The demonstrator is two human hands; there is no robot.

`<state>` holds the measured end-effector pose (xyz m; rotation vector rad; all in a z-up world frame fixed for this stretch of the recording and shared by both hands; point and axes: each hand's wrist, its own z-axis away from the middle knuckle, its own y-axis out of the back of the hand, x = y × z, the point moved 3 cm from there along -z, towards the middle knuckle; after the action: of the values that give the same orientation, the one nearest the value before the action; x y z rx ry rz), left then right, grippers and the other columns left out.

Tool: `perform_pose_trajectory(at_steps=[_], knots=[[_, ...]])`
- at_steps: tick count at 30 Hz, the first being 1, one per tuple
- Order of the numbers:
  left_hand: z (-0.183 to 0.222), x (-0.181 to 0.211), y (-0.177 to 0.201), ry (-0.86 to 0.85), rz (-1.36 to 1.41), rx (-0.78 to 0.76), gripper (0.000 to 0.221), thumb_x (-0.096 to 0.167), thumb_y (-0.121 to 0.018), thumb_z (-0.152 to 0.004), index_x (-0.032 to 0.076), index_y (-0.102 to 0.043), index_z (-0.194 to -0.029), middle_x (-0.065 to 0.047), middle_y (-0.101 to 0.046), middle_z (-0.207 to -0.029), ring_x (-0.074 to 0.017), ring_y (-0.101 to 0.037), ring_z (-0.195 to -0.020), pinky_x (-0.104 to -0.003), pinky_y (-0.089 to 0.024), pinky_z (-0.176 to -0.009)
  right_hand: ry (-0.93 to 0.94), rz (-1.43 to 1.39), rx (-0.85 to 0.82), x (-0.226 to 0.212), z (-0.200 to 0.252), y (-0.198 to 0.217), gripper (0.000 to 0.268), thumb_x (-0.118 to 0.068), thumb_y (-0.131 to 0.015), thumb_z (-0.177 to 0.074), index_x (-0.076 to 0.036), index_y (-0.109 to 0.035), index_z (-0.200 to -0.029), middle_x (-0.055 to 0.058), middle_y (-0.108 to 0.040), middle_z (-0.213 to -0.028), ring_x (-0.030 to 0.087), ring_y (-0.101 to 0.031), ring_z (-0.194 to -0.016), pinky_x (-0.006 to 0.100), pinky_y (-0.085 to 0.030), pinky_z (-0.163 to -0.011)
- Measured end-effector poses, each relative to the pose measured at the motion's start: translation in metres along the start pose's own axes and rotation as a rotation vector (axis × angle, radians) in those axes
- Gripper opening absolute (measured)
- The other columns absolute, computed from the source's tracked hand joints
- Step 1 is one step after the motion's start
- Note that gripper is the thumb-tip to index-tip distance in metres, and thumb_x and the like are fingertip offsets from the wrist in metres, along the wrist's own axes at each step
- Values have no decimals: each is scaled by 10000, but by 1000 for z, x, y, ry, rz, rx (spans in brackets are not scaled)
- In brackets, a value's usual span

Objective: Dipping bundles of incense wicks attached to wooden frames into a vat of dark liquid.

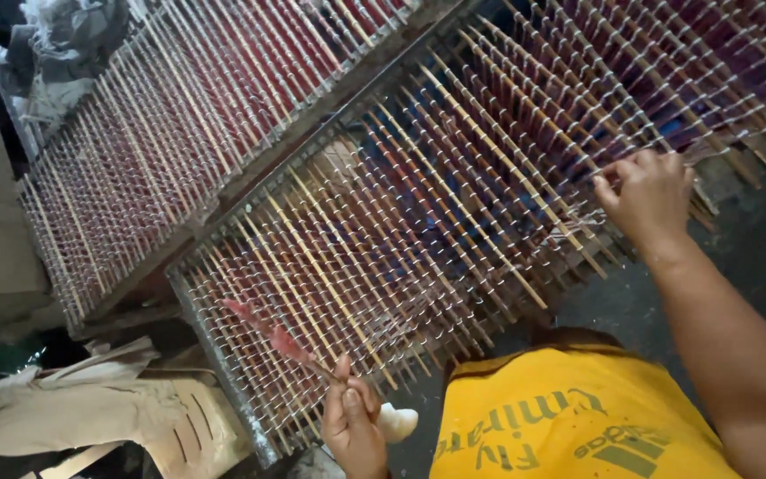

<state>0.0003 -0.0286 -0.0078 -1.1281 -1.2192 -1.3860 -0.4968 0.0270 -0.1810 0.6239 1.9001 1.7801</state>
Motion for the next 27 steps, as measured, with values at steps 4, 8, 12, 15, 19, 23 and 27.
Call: perform_pose_trajectory(at_steps=[4, 8, 12, 15, 19, 23, 27], knots=[[3, -1, -1, 76, 22, 21, 484, 182, -489, -1045, -37, -521, -1476, -8, -469, -676, -100, -387, -523, -255, -314, -456, 7, 24, 20, 1, -3, -17, 365, -557, -641, -1060, -225, -782, -1006, 15, -721, -1086, 335, -609, -1084, 452, -473, -909], [2, -2, -2, 54, 7, -4, 464, 195, -476, -1052, -14, -537, -1462, -10, -463, -661, -109, -383, -511, -274, -325, -446, -6, -59, -73, 1, -5, -31, 327, -547, -640, -1048, -255, -785, -1073, 19, -711, -1112, 339, -590, -1103, 446, -461, -915], [0, -15, 2, 22, 47, -70, 491, 210, -476, -1054, -14, -493, -1490, -4, -442, -648, -109, -370, -509, -280, -322, -452, -49, -126, -246, 1, -9, -41, 439, -579, -587, -1036, -202, -738, -1204, 67, -678, -1233, 387, -553, -1192, 483, -456, -937], [1, -6, -6, 60, -17, -53, 506, 233, -466, -1052, -37, -499, -1478, -3, -430, -640, -107, -366, -505, -282, -324, -457, -31, -169, -228, 0, -10, -45, 394, -556, -639, -1020, -213, -761, -1169, 53, -686, -1181, 388, -562, -1167, 478, -469, -945], [0, -7, -9, 92, -31, -46, 501, 240, -467, -1051, -61, -522, -1447, -16, -423, -637, -118, -367, -507, -293, -325, -459, -29, -216, -212, 0, -10, -40, 350, -499, -681, -1013, -185, -770, -1139, 63, -692, -1130, 385, -571, -1141, 490, -486, -918], [-4, -7, -13, 43, -60, -76, 519, 259, -467, -1053, -20, -493, -1490, 0, -446, -643, -101, -365, -494, -287, -329, -435, -14, -302, -233, 4, -9, -39, 392, -475, -575, -1074, -160, -767, -1209, 71, -688, -1210, 377, -542, -1183, 507, -464, -950], [-8, -10, -15, 36, -75, -85, 504, 260, -459, -1059, -10, -508, -1481, -10, -444, -638, -101, -356, -477, -293, -338, -425, 5, -374, -299, 5, -9, -25, 438, -477, -502, -1082, -169, -731, -1293, 78, -670, -1321, 384, -511, -1290, 558, -436, -1016]])
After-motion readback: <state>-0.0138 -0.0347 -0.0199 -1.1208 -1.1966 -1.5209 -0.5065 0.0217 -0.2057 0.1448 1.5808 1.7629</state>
